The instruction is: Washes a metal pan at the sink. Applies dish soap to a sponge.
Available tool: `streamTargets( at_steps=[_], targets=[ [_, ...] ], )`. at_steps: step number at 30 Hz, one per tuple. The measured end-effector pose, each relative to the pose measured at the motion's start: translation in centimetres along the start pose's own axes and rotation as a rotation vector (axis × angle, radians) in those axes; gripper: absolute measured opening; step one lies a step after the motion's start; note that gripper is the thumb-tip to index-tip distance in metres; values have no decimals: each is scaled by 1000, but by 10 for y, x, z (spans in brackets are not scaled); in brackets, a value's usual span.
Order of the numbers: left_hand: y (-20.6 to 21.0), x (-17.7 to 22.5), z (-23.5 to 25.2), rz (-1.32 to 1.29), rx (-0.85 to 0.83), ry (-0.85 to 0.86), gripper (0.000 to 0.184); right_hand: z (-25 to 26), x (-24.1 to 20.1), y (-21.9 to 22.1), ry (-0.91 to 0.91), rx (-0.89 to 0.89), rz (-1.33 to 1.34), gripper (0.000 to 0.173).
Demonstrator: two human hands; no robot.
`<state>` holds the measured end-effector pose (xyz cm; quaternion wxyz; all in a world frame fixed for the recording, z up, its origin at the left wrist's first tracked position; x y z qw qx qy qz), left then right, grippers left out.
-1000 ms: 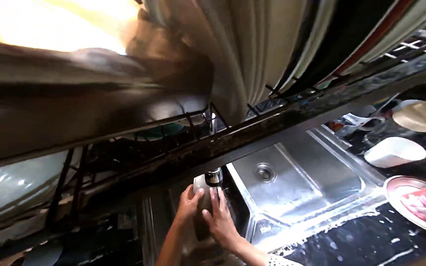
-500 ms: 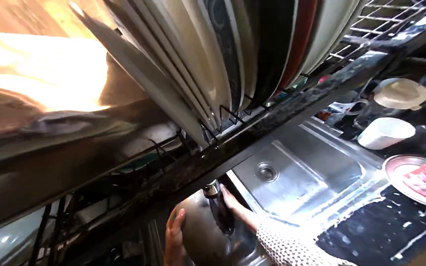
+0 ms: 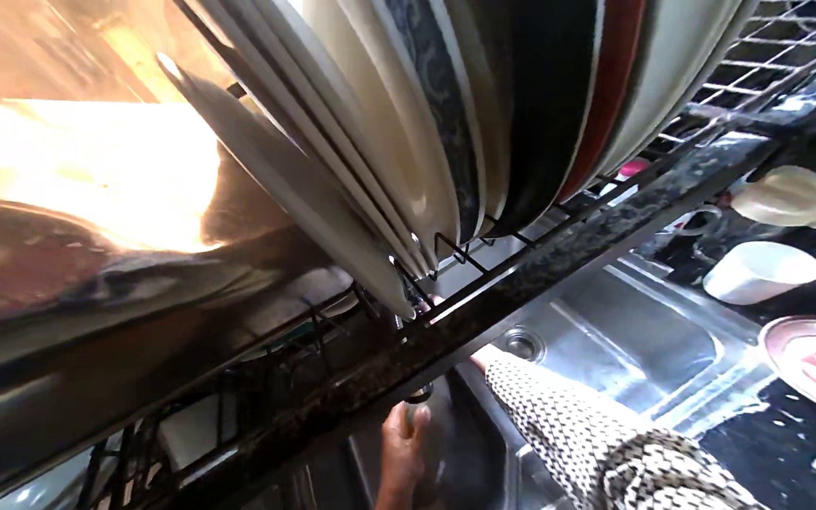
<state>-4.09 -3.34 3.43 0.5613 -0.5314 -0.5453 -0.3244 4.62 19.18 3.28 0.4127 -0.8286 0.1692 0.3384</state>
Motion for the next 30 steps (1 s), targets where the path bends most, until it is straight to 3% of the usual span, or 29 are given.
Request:
streamTargets(
  at_steps=[5,11,13,16,18,21,23,25,28,30],
  targets=[
    [1,-1,-10,105,-110,61,32,-8,-16,-23,78,-32,252,43],
    [-31,8,-25,39,-173,75,20,73,34,20,63,83,406,41],
    [-34,7,-29,14,-164,56,18,49,27,9,110,-85,505,46],
    [-34,1,-32,22,-134,43,21,25,42,28,46,-94,548,64],
    [-31,-1,-35,88,-129,32,22,-18,43,31,34,-187,500,69],
    [-19,4,-41,387,-148,73,30,-85,41,42,90,-408,497,69],
    [-1,10,-49,580,-219,109,31,-114,50,51,146,-521,610,82],
    [23,13,-61,715,-299,178,22,-127,66,57,221,-509,730,89],
    [47,5,-75,803,-311,370,11,-146,79,52,288,-402,815,61],
    [51,4,-79,737,-406,403,14,-165,85,44,307,-341,823,68]
  ],
)
Point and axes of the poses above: each hand's wrist, its own z-axis towards the middle knuckle, its own y-axis out of the palm, x = y × z, the point moved 2 cm from there along z, towards the middle knuckle, and after that the axes turned 8 degrees about -x, right-handed, at the moved point
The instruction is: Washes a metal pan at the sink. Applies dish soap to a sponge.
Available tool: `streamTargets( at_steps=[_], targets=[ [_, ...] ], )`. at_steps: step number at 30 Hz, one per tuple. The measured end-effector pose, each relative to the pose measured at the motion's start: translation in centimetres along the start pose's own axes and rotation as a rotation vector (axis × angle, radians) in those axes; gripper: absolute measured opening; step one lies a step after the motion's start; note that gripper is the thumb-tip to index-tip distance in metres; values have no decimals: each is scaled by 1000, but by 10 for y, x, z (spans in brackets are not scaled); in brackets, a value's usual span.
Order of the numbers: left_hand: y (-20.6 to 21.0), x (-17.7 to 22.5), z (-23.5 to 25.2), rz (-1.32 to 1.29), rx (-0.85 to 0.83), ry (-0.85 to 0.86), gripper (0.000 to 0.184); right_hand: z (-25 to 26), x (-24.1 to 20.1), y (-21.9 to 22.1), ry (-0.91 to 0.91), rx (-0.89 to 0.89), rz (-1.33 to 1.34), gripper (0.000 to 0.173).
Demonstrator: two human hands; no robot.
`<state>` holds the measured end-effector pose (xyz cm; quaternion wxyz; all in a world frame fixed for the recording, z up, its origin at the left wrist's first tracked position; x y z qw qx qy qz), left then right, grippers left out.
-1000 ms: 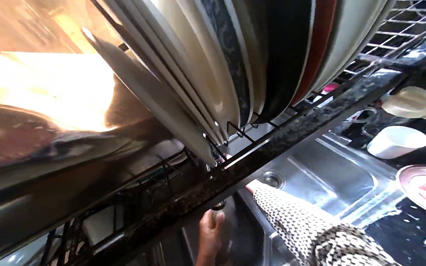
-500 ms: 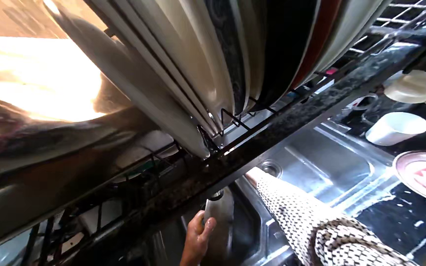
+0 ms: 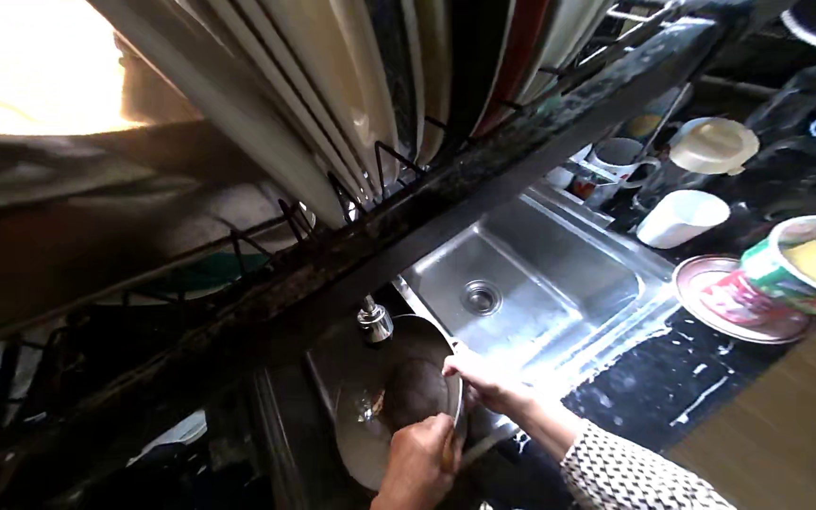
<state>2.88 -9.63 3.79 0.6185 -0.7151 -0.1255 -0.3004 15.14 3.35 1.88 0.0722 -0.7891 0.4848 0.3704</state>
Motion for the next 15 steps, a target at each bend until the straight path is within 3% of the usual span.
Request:
streamTargets(
  at_steps=[2,4,6,7,10,12,15],
  targets=[
    [-5,-1,-1,-157,-131,17,28,-22,7,-7,-34,41,47,76],
    [-12,-9,0,-341,-171,-31,36,-42,19,-19,-127,96,140,65],
    [-27,-23,0,-445,-45,-126,35,-59,29,-30,-226,172,234,43],
    [-35,-33,-1,-469,71,-175,34,-68,31,-35,-263,206,265,40],
    [-60,-62,-8,-608,367,-292,36,-92,37,-48,-304,310,314,51],
    [-69,-80,-11,-636,452,-395,34,-105,38,-55,-296,357,319,59],
    [-57,-111,-10,-460,531,-570,30,-118,39,-60,-309,405,315,64]
  ],
)
Point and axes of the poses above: each hand's wrist, its own z-axis towards the middle knuckle, its own y-axis out of the palm, x = y × z, the point moved 2 cm from there along z, towards the middle knuckle, and after that the axes turned 8 degrees about -x, right-handed, at the moved point
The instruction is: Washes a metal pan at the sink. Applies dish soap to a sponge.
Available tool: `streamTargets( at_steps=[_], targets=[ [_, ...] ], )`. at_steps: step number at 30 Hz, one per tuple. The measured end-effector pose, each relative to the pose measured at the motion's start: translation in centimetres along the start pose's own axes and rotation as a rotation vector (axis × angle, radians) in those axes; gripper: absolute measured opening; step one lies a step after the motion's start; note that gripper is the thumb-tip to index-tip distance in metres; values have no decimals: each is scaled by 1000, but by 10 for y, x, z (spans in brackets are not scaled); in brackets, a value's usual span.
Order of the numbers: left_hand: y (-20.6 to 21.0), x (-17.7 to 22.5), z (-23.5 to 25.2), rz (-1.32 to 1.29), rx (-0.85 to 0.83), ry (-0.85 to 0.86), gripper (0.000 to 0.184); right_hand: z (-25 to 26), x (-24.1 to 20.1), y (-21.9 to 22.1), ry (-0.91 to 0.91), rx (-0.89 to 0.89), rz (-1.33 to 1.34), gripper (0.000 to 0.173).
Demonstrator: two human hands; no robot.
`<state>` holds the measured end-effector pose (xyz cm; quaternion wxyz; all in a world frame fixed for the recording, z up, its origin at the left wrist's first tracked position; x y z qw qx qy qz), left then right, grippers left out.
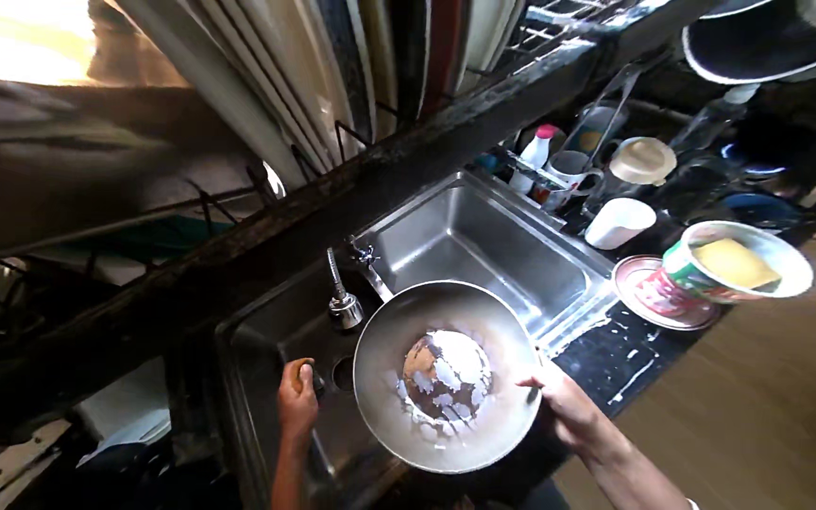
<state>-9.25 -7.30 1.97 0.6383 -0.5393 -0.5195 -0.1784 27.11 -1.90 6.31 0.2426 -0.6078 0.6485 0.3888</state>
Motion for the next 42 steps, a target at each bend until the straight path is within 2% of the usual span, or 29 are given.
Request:
streamTargets(
  at_steps=[4,9,13,16,18,20,22,24,27,30,34,42],
  targets=[
    [25,-48,14,136,25,-127,37,-15,-8,-8,-75,27,-34,79],
    [47,-79,23,378,-168,-333,49,-28,-35,-17,-260,50,-205,80],
    [63,-74,22,589,-309,-300,49,-25,-52,-31,-400,86,-468,77],
    [75,-51,12,705,-408,-239,40,-24,-57,-42,-437,107,-515,75],
    [84,-36,9,588,-422,-107,39,-24,-56,-50,-425,118,-369,72],
    [96,-22,8,303,-418,56,43,-28,-49,-58,-349,151,-137,65],
    [114,2,8,-33,-409,119,47,-28,-34,-72,-274,197,41,60],
    [132,33,3,-304,-460,57,52,-27,-13,-88,-234,217,162,50],
    [151,82,-11,-513,-572,-122,54,-25,17,-110,-192,235,296,28],
    [168,99,-15,-533,-682,-205,42,-23,38,-135,-214,238,320,23],
    [193,96,-20,-485,-829,-141,59,-17,51,-167,-232,282,302,21],
    [233,89,-36,-480,-740,-226,61,-7,40,-205,-198,318,216,24]
  ],
)
Point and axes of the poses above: each hand's wrist, its own z-axis towards the middle knuckle, its own y-axis out of the palm, x = y × z, the point moved 2 cm from there along z, towards the middle knuckle, and after that the axes turned 8 degrees about -x, right-handed, at the moved point
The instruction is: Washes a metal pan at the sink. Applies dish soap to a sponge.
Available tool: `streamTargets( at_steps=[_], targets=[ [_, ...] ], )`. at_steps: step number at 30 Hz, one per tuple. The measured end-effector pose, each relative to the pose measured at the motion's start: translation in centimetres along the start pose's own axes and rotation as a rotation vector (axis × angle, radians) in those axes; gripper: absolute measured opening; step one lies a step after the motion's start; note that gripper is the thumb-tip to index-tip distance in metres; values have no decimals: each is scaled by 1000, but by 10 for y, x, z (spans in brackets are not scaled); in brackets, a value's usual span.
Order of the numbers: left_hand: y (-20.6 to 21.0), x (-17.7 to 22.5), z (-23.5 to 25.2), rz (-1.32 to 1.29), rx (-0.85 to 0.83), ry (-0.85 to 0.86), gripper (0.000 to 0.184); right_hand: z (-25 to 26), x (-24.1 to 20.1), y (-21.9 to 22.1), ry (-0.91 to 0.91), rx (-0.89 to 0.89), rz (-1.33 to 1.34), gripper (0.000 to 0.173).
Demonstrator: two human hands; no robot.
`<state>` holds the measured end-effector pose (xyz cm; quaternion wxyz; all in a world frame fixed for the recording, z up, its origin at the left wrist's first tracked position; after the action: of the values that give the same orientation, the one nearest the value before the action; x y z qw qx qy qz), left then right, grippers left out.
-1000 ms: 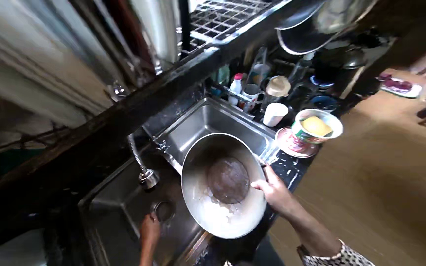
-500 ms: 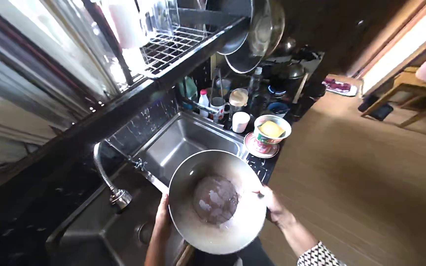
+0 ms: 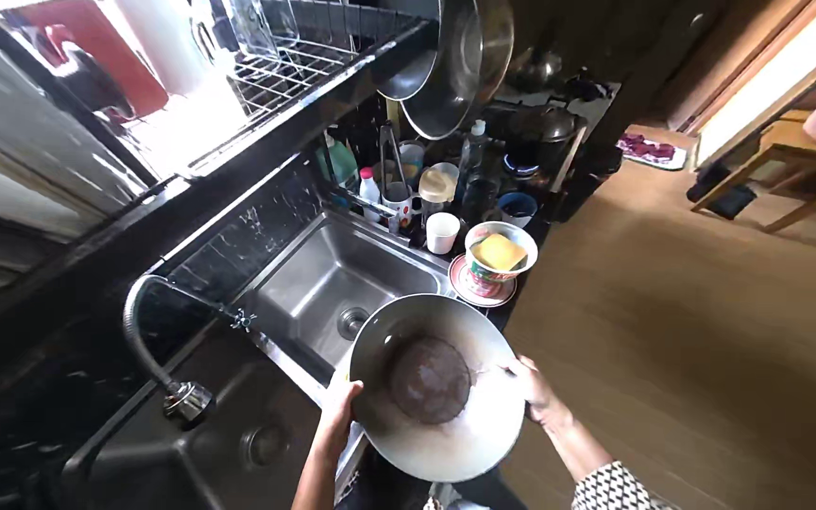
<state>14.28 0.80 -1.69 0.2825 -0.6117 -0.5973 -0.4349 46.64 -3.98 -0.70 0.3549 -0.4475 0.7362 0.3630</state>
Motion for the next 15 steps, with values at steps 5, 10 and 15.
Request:
streamTargets(
  at_steps=[5,10,15],
  targets=[
    [14,-4,6,-23,33,3,60,12,-7,-12,16,-14,-13,23],
    [22,-9,9,-56,67,1,60,22,-15,-17,29,-40,-48,26],
    [28,-7,12,-57,95,-15,58,29,-18,-22,30,-58,-76,25]
  ],
)
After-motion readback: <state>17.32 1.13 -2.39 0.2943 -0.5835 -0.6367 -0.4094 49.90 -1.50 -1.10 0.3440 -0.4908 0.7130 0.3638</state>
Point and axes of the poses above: each hand's wrist, its own z-axis towards the middle knuckle, its own y-axis out of the palm, x = y × z, the point moved 2 cm from there along z, towards the middle knuckle, and after that the axes turned 8 degrees about -x, right-handed, at the moved point
